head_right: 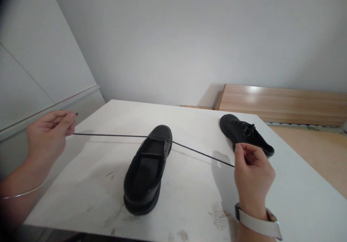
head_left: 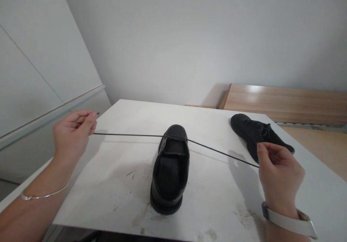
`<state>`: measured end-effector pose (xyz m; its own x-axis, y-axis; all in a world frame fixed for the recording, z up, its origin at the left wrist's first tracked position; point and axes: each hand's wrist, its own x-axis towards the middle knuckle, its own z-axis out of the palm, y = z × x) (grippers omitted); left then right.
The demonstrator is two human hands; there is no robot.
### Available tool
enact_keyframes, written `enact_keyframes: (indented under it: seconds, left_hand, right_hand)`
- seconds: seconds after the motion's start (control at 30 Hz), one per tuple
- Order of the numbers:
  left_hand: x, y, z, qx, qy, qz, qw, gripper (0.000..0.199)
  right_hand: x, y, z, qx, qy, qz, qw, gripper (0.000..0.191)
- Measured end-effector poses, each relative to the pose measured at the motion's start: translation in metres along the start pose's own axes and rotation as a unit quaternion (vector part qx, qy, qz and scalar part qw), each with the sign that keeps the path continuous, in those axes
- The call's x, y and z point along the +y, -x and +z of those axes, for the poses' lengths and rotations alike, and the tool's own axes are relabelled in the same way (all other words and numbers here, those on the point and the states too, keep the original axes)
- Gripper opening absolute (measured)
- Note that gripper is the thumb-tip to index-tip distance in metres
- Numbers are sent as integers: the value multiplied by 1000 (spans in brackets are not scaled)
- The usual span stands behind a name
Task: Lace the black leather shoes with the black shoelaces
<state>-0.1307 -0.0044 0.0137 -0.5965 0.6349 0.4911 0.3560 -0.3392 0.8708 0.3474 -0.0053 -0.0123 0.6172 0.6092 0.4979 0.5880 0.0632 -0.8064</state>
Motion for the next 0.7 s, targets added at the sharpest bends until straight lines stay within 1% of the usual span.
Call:
enact_keyframes:
  seconds: [0.07, 0.17, 0.23, 0.37, 0.53, 0.7]
  left_hand:
    - [0, 1, 1, -5, 3, -3, 1000, 17]
    - [0, 4, 3, -7, -17, -24, 1000, 18]
    - [-1, 6, 3, -21, -33, -31, 999, 18]
    - [-6, 9, 4, -57, -54, -12, 997, 17]
    - [-15, 8, 4, -40, -67, 21, 997, 24]
    - [-19, 8, 3, -53, -75, 25, 995, 24]
  right_hand:
    - [-1, 2, 1, -1, 2, 3, 1000, 25]
    - [-1, 3, 2, -8, 5, 3, 1000, 25]
    - [0, 3, 3, -10, 8, 1, 1000, 25]
    - [0, 4, 5, -15, 19, -6, 1000, 26]
    - [-1, 5, 5, -23, 17, -13, 1000, 32]
    - [-2, 6, 5, -29, 17, -10, 999, 33]
